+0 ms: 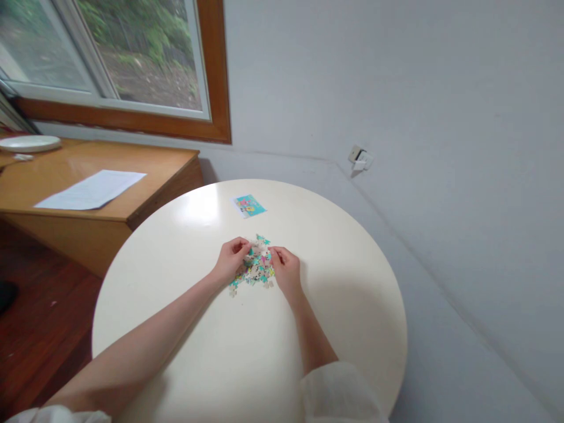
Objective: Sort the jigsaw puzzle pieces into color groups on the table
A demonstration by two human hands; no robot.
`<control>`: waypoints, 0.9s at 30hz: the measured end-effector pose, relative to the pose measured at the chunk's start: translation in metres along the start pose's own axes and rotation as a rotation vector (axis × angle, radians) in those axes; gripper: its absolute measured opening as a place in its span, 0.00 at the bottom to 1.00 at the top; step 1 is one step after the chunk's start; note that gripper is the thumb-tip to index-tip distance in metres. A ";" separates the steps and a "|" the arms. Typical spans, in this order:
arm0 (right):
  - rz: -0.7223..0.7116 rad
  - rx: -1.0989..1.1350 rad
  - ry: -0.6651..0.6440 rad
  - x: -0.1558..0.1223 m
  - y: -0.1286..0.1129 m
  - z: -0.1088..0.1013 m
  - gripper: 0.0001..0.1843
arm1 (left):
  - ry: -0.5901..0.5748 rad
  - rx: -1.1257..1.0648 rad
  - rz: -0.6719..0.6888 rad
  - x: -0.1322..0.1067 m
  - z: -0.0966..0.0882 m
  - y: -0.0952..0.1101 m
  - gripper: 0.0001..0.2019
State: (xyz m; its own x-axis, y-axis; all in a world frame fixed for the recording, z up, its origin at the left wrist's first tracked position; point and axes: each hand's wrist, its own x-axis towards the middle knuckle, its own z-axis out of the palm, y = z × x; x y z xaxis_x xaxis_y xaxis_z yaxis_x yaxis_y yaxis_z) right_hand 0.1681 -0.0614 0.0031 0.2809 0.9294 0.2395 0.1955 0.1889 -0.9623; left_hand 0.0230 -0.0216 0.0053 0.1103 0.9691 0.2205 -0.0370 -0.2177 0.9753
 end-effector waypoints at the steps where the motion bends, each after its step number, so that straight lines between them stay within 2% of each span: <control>1: -0.002 -0.009 -0.003 0.000 0.001 0.000 0.20 | -0.002 -0.002 -0.005 0.000 0.000 0.000 0.09; 5: -0.026 -0.122 -0.023 0.001 0.004 -0.001 0.22 | -0.003 -0.005 -0.023 0.000 0.000 -0.001 0.10; 8: -0.128 -0.394 -0.092 -0.002 0.001 -0.003 0.24 | -0.001 -0.004 -0.003 0.000 0.000 0.000 0.09; 10: -0.170 -0.640 -0.197 -0.007 -0.003 -0.004 0.37 | 0.004 -0.007 0.001 0.000 0.000 0.001 0.09; 12: -0.132 -0.833 -0.342 -0.012 -0.007 -0.004 0.51 | 0.009 -0.012 -0.004 0.000 0.000 0.002 0.09; 14: -0.091 -0.945 -0.459 -0.016 -0.011 -0.003 0.56 | 0.007 -0.018 -0.007 0.000 -0.001 0.003 0.08; 16: -0.071 -0.994 -0.515 -0.017 -0.013 -0.003 0.56 | 0.006 -0.026 -0.006 0.000 -0.001 0.003 0.08; 19: -0.066 -1.015 -0.528 -0.016 -0.014 -0.002 0.54 | 0.005 -0.028 -0.007 0.000 -0.001 0.004 0.08; 23: -0.084 -1.034 -0.517 -0.015 -0.012 -0.003 0.51 | 0.005 -0.031 -0.001 0.001 -0.002 0.005 0.08; 27: -0.149 -1.041 -0.454 -0.015 -0.008 -0.002 0.43 | 0.006 -0.044 -0.007 0.001 -0.001 0.004 0.08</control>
State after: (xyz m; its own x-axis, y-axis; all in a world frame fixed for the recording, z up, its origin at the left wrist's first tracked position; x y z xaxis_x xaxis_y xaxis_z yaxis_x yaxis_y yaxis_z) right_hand 0.1638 -0.0774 0.0073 -0.1345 0.9884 0.0699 0.9407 0.1496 -0.3044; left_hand 0.0221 -0.0215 0.0094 0.1043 0.9714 0.2133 -0.0795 -0.2056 0.9754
